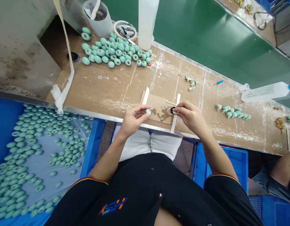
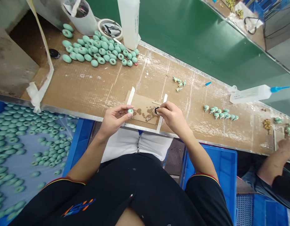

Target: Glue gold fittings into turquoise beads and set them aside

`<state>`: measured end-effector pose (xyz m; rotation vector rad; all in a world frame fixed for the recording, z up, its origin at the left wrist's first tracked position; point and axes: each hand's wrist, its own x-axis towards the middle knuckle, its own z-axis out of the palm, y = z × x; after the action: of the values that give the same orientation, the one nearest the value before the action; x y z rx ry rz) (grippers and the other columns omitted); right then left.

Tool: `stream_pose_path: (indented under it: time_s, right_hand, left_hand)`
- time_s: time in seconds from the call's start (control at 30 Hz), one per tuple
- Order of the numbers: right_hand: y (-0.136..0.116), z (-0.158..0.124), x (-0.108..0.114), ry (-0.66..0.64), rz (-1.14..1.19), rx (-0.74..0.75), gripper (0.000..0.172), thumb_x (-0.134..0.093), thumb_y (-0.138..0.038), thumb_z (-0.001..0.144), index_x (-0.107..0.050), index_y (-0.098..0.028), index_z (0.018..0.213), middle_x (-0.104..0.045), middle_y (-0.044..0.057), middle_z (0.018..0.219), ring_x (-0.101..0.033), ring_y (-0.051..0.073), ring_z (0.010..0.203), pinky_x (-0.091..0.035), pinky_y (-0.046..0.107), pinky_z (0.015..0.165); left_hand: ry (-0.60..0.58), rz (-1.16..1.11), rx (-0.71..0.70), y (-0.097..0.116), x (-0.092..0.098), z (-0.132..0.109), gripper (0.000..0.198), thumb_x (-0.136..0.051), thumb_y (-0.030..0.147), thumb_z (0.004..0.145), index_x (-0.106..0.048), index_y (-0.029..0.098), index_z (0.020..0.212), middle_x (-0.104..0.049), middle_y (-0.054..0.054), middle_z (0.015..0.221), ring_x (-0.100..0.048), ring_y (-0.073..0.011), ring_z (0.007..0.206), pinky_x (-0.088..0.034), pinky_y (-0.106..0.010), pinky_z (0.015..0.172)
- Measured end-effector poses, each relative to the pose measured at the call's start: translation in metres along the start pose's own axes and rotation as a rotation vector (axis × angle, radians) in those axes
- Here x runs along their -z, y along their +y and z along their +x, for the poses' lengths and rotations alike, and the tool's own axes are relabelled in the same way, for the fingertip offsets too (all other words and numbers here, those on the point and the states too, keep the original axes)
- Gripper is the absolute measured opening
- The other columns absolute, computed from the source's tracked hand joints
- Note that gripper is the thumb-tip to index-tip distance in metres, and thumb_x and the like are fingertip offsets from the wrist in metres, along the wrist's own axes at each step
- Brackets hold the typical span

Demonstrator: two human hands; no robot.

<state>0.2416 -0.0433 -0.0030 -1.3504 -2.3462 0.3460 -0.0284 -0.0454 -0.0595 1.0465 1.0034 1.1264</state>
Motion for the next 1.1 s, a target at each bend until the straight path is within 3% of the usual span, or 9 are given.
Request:
stream_pose_path:
  time_s: [0.3, 0.7, 0.9, 1.1]
  right_hand:
    - [0.0, 0.0, 0.002, -0.008, 0.002, -0.001, 0.02, -0.057, -0.026, 0.105, -0.077, -0.028, 0.1, -0.072, 0.008, 0.1, -0.069, 0.024, 0.091, -0.058, 0.038, 0.078]
    - [-0.002, 0.003, 0.009, 0.106, -0.029, -0.012, 0.015, -0.061, -0.023, 0.103, -0.075, -0.027, 0.1, -0.074, 0.008, 0.102, -0.072, 0.024, 0.093, -0.06, 0.041, 0.082]
    - [-0.029, 0.009, 0.013, 0.183, 0.076, -0.082, 0.012, -0.062, -0.024, 0.102, -0.074, -0.028, 0.102, -0.076, 0.008, 0.104, -0.074, 0.024, 0.095, -0.063, 0.041, 0.083]
    - [-0.062, 0.007, -0.014, 0.277, 0.306, -0.13, 0.011, -0.064, -0.03, 0.102, -0.074, -0.026, 0.103, -0.078, 0.008, 0.103, -0.075, 0.024, 0.097, -0.065, 0.04, 0.079]
  left_hand:
    - [-0.009, -0.009, -0.006, -0.001, 0.001, -0.001, 0.033, -0.088, 0.041, 0.077, -0.082, 0.019, 0.1, -0.081, -0.009, 0.092, -0.073, -0.0187, 0.082, -0.064, -0.032, 0.076]
    - [-0.052, -0.086, 0.041, 0.006, -0.006, -0.001, 0.037, -0.095, 0.039, 0.07, -0.08, 0.017, 0.096, -0.083, -0.011, 0.099, -0.078, -0.0209, 0.089, -0.066, -0.033, 0.084]
    - [-0.053, -0.143, 0.037, 0.005, -0.015, 0.0, 0.036, -0.095, 0.04, 0.07, -0.081, 0.019, 0.095, -0.081, -0.009, 0.095, -0.078, -0.0207, 0.087, -0.066, -0.034, 0.084]
    - [-0.087, -0.207, 0.036, 0.008, -0.025, -0.002, 0.042, -0.097, 0.041, 0.068, -0.079, 0.018, 0.097, -0.08, -0.007, 0.091, -0.078, -0.022, 0.086, -0.067, -0.036, 0.083]
